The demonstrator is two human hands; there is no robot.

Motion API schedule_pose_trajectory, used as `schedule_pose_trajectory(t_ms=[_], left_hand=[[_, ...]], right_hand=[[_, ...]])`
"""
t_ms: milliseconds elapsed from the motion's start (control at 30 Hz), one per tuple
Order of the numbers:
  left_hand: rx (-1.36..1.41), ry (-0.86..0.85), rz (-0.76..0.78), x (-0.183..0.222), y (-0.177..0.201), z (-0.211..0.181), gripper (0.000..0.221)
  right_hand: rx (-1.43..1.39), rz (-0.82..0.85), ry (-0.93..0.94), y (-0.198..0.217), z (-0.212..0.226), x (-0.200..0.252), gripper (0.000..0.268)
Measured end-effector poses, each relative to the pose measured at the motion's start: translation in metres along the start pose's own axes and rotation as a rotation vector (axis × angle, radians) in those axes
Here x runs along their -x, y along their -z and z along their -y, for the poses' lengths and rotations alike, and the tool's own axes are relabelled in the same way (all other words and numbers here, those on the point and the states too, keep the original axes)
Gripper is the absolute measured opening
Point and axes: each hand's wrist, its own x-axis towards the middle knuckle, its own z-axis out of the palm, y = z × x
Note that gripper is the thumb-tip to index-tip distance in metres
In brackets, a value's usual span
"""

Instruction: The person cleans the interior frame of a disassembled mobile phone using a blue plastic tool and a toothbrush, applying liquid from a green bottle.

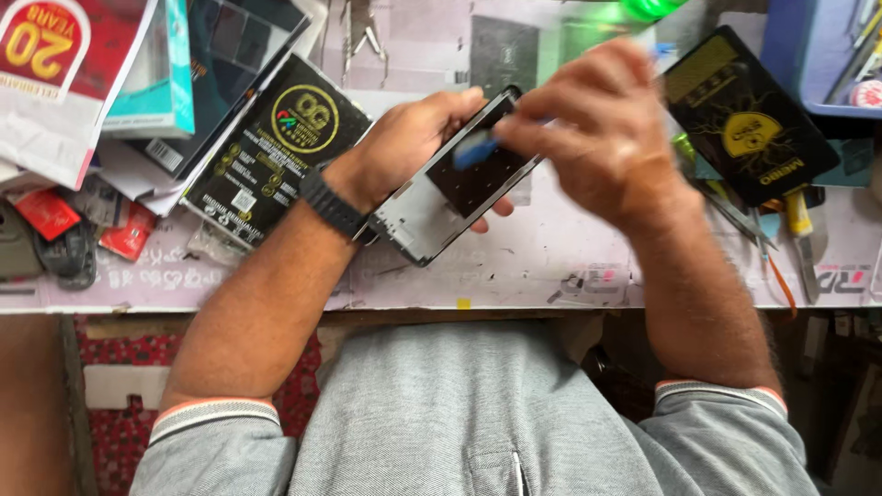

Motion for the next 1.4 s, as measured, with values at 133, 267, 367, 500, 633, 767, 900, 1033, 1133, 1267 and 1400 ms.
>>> schedule_pose_trajectory(t_ms=[133, 267, 367, 500, 633, 767, 900, 1033, 1133, 1267, 1400], left_hand=[[-0.113, -0.036, 0.015, 0.001, 0.005, 0.002, 0.081], [-0.114, -0.069, 0.053, -0.002, 0.012, 0.008, 0.086], [-0.049, -0.103, 0.147, -0.011, 0.028, 0.017, 0.078], [-0.472, -0.389, -0.081, -0.032, 0.051, 0.028, 0.047], [-0.462, -0.38, -0.025, -0.035, 0.059, 0.03, 0.037], [-0.253, -0.337, 0.079, -0.037, 0.054, 0.028, 0.034], [-0.427, -0.462, 0.095, -0.031, 0.056, 0.021, 0.028], [-0.503, -0.485, 0.141, -0.025, 0.052, 0.028, 0.018], [-0.797, -0.571, 0.071, -0.023, 0.05, 0.02, 0.014], [-0.882, -0.609, 0.061, -0.017, 0.058, 0.023, 0.016], [-0.796, -0.6, 0.156, -0.033, 0.059, 0.028, 0.018]], right_hand=[[0.113, -0.045, 0.026, 0.011, 0.01, -0.011, 0.01], [0.107, -0.024, 0.093, 0.002, 0.024, -0.018, 0.016], [0.011, -0.025, 0.116, 0.0, 0.035, -0.023, 0.014], [-0.113, 0.0, 0.184, -0.006, 0.066, -0.032, 0.02], [-0.116, 0.07, 0.199, 0.001, 0.066, -0.036, 0.029], [-0.083, 0.055, 0.224, -0.003, 0.067, -0.038, 0.023], [-0.106, 0.227, 0.182, 0.018, 0.074, -0.032, 0.028], [-0.072, 0.089, 0.189, 0.012, 0.071, -0.036, 0.019], [-0.047, 0.093, 0.191, 0.01, 0.073, -0.036, 0.023], [-0.117, 0.125, 0.168, 0.013, 0.071, -0.028, 0.019], [-0.026, 0.099, 0.138, 0.004, 0.076, -0.021, 0.023]])
